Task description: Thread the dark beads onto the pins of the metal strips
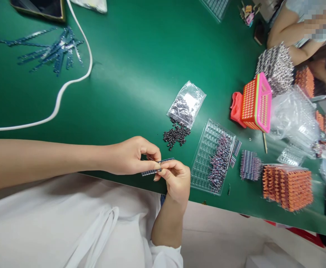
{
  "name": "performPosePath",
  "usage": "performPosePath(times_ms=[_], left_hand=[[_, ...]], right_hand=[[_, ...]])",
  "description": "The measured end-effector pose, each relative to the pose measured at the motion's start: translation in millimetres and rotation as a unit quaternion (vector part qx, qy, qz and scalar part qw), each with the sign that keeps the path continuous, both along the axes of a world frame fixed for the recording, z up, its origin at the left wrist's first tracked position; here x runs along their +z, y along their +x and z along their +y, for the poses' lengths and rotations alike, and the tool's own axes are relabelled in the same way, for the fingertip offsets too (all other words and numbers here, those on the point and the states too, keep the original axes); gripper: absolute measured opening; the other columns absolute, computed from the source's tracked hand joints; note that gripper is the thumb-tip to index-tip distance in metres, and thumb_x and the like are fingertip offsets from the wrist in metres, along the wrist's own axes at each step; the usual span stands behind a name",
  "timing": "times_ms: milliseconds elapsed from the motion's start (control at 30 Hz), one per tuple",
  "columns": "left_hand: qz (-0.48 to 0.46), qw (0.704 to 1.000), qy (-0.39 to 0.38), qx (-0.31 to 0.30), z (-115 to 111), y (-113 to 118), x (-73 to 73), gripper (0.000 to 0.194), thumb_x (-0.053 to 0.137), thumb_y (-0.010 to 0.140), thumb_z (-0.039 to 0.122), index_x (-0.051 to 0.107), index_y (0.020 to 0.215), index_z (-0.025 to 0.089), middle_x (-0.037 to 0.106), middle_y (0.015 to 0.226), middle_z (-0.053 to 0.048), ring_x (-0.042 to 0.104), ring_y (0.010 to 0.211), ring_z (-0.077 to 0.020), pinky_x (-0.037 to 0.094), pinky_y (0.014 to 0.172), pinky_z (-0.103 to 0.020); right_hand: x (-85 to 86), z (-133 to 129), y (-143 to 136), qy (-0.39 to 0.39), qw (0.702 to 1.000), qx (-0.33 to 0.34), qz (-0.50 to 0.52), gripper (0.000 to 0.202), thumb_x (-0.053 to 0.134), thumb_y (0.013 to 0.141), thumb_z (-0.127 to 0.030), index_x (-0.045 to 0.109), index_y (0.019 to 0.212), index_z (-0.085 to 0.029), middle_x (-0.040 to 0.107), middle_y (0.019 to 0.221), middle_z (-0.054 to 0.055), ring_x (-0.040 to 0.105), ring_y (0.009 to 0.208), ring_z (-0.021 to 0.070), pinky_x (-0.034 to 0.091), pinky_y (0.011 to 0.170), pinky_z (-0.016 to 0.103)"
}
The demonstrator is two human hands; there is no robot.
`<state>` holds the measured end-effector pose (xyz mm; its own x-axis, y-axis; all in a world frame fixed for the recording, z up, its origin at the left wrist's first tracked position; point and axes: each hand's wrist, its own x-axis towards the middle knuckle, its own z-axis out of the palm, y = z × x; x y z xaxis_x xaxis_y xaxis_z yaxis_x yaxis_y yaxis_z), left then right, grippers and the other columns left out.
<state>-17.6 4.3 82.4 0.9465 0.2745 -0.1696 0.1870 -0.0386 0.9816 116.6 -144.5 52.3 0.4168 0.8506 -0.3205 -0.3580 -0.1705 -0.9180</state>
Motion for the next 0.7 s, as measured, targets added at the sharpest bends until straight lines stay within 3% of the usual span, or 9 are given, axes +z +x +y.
performPosePath(times_ms=[133,333,700], left_hand=[[0.015,1.0,-0.008,0.015,0.9,1.6,0.2,0.018,0.061,0.081,0.027,0.067,0.072,0.013,0.065,0.063,-0.001,0.055,0.059,-0.0113,0.038,0.054,-0.021],[0.023,0.993,-0.072,0.085,-0.7,5.4,-1.1,0.02,0.062,0.082,0.032,0.066,0.076,0.013,0.066,0.066,-0.001,0.056,0.06,-0.012,0.041,0.056,-0.022],[0.012,0.985,-0.118,0.124,-2.1,4.3,1.2,0.017,0.067,0.079,0.03,0.065,0.076,0.013,0.064,0.066,0.001,0.053,0.059,-0.0101,0.041,0.055,-0.022]], right_hand=[[-0.9,0.9,-1.4,0.002,1.0,-0.021,-0.005,0.02,0.085,0.068,-0.032,0.07,0.074,-0.019,0.068,0.071,-0.002,0.061,0.047,0.0097,0.051,0.046,0.023],[-0.5,4.5,-5.5,0.019,0.994,-0.087,-0.056,0.012,0.078,0.077,-0.029,0.073,0.084,-0.021,0.066,0.075,-0.003,0.062,0.054,0.0073,0.05,0.053,0.02],[-0.6,1.4,-4.9,0.017,0.993,-0.092,-0.07,0.016,0.07,0.084,-0.035,0.072,0.091,-0.021,0.068,0.073,0.0,0.058,0.058,0.01,0.047,0.055,0.024]])
